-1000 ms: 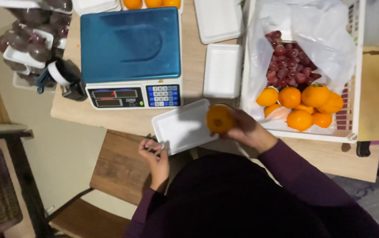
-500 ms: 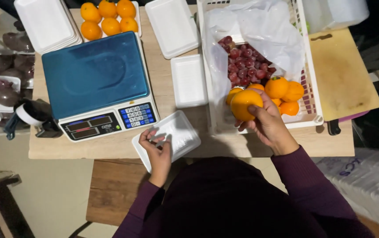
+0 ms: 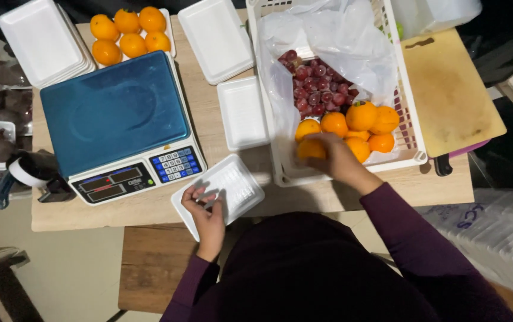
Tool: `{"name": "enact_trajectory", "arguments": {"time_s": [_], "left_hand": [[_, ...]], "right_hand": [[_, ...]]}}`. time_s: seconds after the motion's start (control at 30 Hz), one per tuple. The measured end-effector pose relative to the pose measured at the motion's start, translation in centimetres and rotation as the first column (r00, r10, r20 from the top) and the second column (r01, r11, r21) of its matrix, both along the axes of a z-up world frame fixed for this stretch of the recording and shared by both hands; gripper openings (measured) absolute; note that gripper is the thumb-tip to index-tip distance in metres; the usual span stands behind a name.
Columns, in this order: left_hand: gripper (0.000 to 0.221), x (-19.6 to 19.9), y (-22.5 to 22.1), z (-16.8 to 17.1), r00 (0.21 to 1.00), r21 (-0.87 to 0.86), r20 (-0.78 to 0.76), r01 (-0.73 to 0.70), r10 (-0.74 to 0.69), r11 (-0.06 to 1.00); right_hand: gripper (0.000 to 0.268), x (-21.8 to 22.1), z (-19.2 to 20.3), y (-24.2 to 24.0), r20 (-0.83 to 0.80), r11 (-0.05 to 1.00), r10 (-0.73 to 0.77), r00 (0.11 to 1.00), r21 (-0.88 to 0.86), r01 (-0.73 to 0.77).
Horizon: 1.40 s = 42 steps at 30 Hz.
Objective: The person organizes and packs oranges into plastic trays by hand, using a digital scale to weigh the fruit.
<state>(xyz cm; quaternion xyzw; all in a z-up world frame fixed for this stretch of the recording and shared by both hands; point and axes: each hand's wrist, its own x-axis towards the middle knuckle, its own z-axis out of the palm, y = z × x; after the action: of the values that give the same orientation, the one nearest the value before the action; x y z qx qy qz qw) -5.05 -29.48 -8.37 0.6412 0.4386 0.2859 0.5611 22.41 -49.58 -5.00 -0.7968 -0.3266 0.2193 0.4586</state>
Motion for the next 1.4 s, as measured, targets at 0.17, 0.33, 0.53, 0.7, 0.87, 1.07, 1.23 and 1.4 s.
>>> {"name": "enact_trajectory", "arguments": {"time_s": [0.17,0.33,0.53,0.7,0.87,1.07,1.23,1.4], "left_hand": [[0.071,-1.4,0.0,-2.1,1.000,0.011,-0.003,-0.023,0.023,1.000],[0.070,-1.7,-0.4,-2.3,0.999,-0.026,-0.015,-0.041,0.040,0.999],[0.071,-2.5,-0.8,-2.8,0.998,-0.041,-0.015,-0.061,0.060,0.997],[0.071,-2.1,-1.1,-2.2,0.996,-0.072,-0.005,-0.093,0.093,0.993],[0.078,0.9,-1.7,2.5,0.985,-0.190,0.158,0.095,-0.065,0.977],[0.088,6.9,-2.9,2.3,0.847,-0.344,0.517,0.336,-0.122,0.877],[0.089,8.0,-2.6,5.3,0.853,-0.397,0.513,0.333,-0.094,0.855],[0.079,6.6,-1.1,6.3,0.852,-0.461,0.523,0.299,-0.017,0.836]], "right_hand": [[0.040,0.6,0.1,3.3,0.459,0.842,-0.006,0.888,-0.476,0.252],[0.067,1.2,-6.1,6.2,0.777,0.687,0.192,0.600,-0.542,0.483],[0.050,0.2,-5.3,7.4,0.805,0.631,0.144,0.576,-0.523,0.573],[0.077,1.0,-3.9,3.9,0.687,0.789,0.104,0.720,-0.498,0.361],[0.083,-0.5,1.3,0.1,0.335,0.992,0.017,0.942,0.110,-0.057],[0.078,-3.8,4.2,2.0,0.120,0.939,0.115,0.986,0.310,-0.147],[0.082,-5.9,4.2,4.4,0.079,0.933,0.185,0.980,0.298,-0.200],[0.088,-1.4,4.4,1.9,-0.303,0.986,0.082,0.950,0.161,-0.034]]}}
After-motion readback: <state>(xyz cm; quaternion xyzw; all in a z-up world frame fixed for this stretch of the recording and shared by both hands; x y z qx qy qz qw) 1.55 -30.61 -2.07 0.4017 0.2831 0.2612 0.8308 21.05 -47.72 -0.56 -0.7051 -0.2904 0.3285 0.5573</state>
